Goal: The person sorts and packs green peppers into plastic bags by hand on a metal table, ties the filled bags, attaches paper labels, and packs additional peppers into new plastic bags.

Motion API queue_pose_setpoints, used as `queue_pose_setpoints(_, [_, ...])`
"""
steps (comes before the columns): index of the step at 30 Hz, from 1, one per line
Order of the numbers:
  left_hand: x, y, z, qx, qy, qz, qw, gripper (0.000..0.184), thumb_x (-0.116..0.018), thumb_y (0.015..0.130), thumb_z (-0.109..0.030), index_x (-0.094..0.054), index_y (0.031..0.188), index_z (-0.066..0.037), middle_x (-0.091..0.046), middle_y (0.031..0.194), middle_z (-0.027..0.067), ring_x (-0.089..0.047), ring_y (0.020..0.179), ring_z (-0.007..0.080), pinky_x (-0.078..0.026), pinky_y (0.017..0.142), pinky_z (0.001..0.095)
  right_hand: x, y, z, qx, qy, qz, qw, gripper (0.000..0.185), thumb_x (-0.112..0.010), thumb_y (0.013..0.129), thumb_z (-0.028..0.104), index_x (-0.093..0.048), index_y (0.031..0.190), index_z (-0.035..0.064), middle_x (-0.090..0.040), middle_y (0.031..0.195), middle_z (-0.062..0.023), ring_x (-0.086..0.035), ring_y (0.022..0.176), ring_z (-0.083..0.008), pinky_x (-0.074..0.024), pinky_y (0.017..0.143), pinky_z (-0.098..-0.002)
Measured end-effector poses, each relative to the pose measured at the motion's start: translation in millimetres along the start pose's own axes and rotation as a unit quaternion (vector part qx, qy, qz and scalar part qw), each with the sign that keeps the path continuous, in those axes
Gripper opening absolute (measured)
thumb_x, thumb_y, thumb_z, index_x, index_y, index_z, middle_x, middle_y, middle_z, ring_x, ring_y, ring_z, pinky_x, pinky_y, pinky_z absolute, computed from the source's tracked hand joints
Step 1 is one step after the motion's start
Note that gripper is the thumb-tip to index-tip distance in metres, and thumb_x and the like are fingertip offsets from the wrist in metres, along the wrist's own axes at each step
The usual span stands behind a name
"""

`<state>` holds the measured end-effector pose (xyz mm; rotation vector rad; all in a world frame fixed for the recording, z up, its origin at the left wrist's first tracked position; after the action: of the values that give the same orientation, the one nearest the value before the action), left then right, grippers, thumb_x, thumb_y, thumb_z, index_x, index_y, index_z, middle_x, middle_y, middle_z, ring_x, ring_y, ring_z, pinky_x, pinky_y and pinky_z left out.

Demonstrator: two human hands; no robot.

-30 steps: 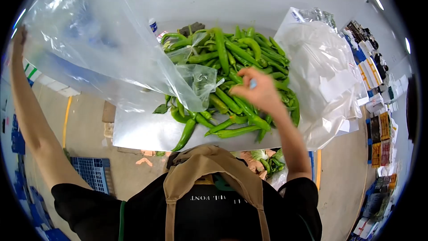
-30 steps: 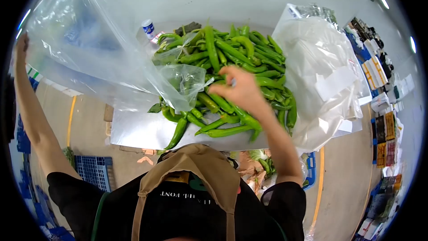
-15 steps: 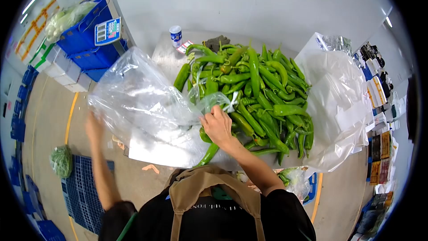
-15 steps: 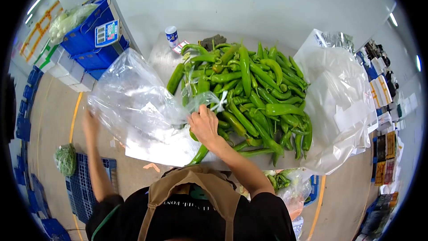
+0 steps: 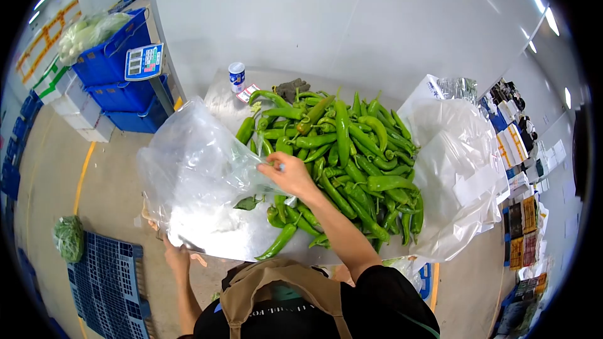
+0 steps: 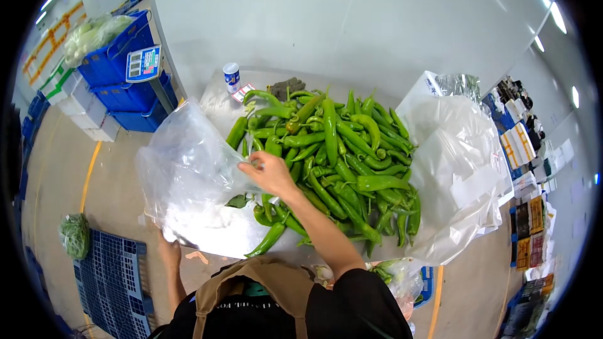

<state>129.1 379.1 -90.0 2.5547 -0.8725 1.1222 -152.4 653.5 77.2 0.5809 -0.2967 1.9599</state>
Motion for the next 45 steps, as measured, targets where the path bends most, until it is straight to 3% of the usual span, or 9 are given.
queue_pose_setpoints(5, [28,-21,-16,0.219,-0.391,0.044,0.893,0.039,-0.048,0.085,-0.003,-0.046,0.124,0.002,-0.056,0.071,0.0073,-0.057,0.064,0.0167,-0.045,0.055,0.0279,109,-27,-36,0.122,-0.120,-0.271,0.947,0.024,-0.057,0.089,0.022,-0.063,0.102,0.0018,-0.066,0.079,-0.0120,-0.059,0.063,-0.0174,-0.0467,0.058,-0.0318])
queue_pose_setpoints(10, [54,-22,-41,0.133,-0.471,0.068,0.869,0.033,-0.053,0.092,-0.027,-0.053,0.113,-0.002,-0.056,0.085,0.0030,-0.053,0.075,0.0133,-0.042,0.064,0.0249,240,-108,-61,-0.028,-0.210,-0.441,0.872,0.031,-0.039,0.092,0.008,-0.050,0.120,0.0022,-0.058,0.089,-0.0158,-0.055,0.078,-0.0258,-0.0444,0.072,-0.0386])
queue_pose_setpoints(20, [90,52,-116,0.091,-0.550,0.069,0.827,0.032,-0.057,0.089,-0.043,-0.054,0.099,-0.012,-0.046,0.073,-0.0052,-0.045,0.059,0.0054,-0.036,0.051,0.0210,313,-348,-153,-0.419,-0.658,-0.487,0.393,0.047,-0.042,0.094,0.040,-0.046,0.128,0.0083,-0.054,0.114,-0.0223,-0.053,0.102,-0.0365,-0.0422,0.088,-0.0397])
queue_pose_setpoints(23, [113,85,-140,0.021,-0.613,0.119,0.780,0.022,-0.056,0.092,-0.034,-0.052,0.091,-0.012,-0.041,0.067,-0.0070,-0.041,0.055,0.0047,-0.035,0.049,0.0209,295,-356,-160,-0.400,-0.585,-0.527,0.470,0.045,-0.052,0.090,0.035,-0.048,0.125,0.0068,-0.054,0.114,-0.0226,-0.051,0.104,-0.0379,-0.0413,0.088,-0.0430])
queue_pose_setpoints(25, [136,128,-124,-0.106,-0.659,0.235,0.707,0.018,-0.055,0.094,-0.029,-0.051,0.090,-0.011,-0.040,0.067,-0.0067,-0.039,0.054,0.0050,-0.035,0.049,0.0216,271,-323,-149,-0.270,-0.468,-0.521,0.661,0.047,-0.064,0.080,0.021,-0.050,0.121,0.0030,-0.052,0.118,-0.0213,-0.048,0.107,-0.0383,-0.0401,0.090,-0.0439])
queue_pose_setpoints(28, [175,135,-165,-0.117,-0.700,0.100,0.698,0.020,-0.054,0.094,-0.018,-0.048,0.076,-0.013,-0.027,0.058,-0.0061,-0.026,0.048,0.0049,-0.026,0.043,0.0196,216,-229,-101,-0.056,-0.433,-0.408,0.802,0.051,-0.068,0.074,0.010,-0.050,0.121,-0.0005,-0.053,0.120,-0.0197,-0.048,0.112,-0.0377,-0.0367,0.096,-0.0444])
queue_pose_setpoints(36, [255,227,-54,-0.424,-0.345,-0.235,0.804,0.061,-0.053,0.091,-0.020,-0.027,0.141,0.002,-0.056,0.109,0.0054,-0.049,0.085,0.0098,-0.043,0.065,0.0196,151,-50,-92,0.040,-0.260,-0.255,0.930,0.078,-0.070,0.079,0.028,-0.029,0.139,-0.0004,-0.033,0.139,-0.0238,-0.032,0.130,-0.0380,-0.0304,0.104,-0.0455])
queue_pose_setpoints(41, [218,219,-89,-0.092,-0.604,-0.051,0.790,0.043,-0.054,0.090,-0.016,-0.044,0.128,0.002,-0.058,0.110,0.0061,-0.054,0.093,0.0129,-0.045,0.080,0.0250,153,40,-120,-0.037,-0.334,-0.152,0.929,0.105,-0.075,0.065,0.052,-0.025,0.141,0.0006,-0.031,0.141,-0.0233,-0.029,0.131,-0.0390,-0.0244,0.105,-0.0547])
queue_pose_setpoints(45, [165,164,-122,-0.028,-0.582,0.153,0.798,0.021,-0.058,0.087,-0.008,-0.057,0.106,-0.001,-0.059,0.106,0.0063,-0.055,0.096,0.0150,-0.044,0.082,0.0262,151,55,-112,-0.145,-0.371,-0.061,0.915,0.087,-0.072,0.067,0.036,-0.033,0.138,0.0019,-0.040,0.134,-0.0222,-0.038,0.123,-0.0378,-0.0273,0.101,-0.0511])
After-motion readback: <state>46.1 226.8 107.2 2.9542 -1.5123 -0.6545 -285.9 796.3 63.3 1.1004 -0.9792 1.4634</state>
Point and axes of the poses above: each hand's wrist, its own y-axis towards the middle knuckle, its own x-axis out of the back of the hand, z = x × y, the point moved 2 cm from there along y, towards the middle knuckle
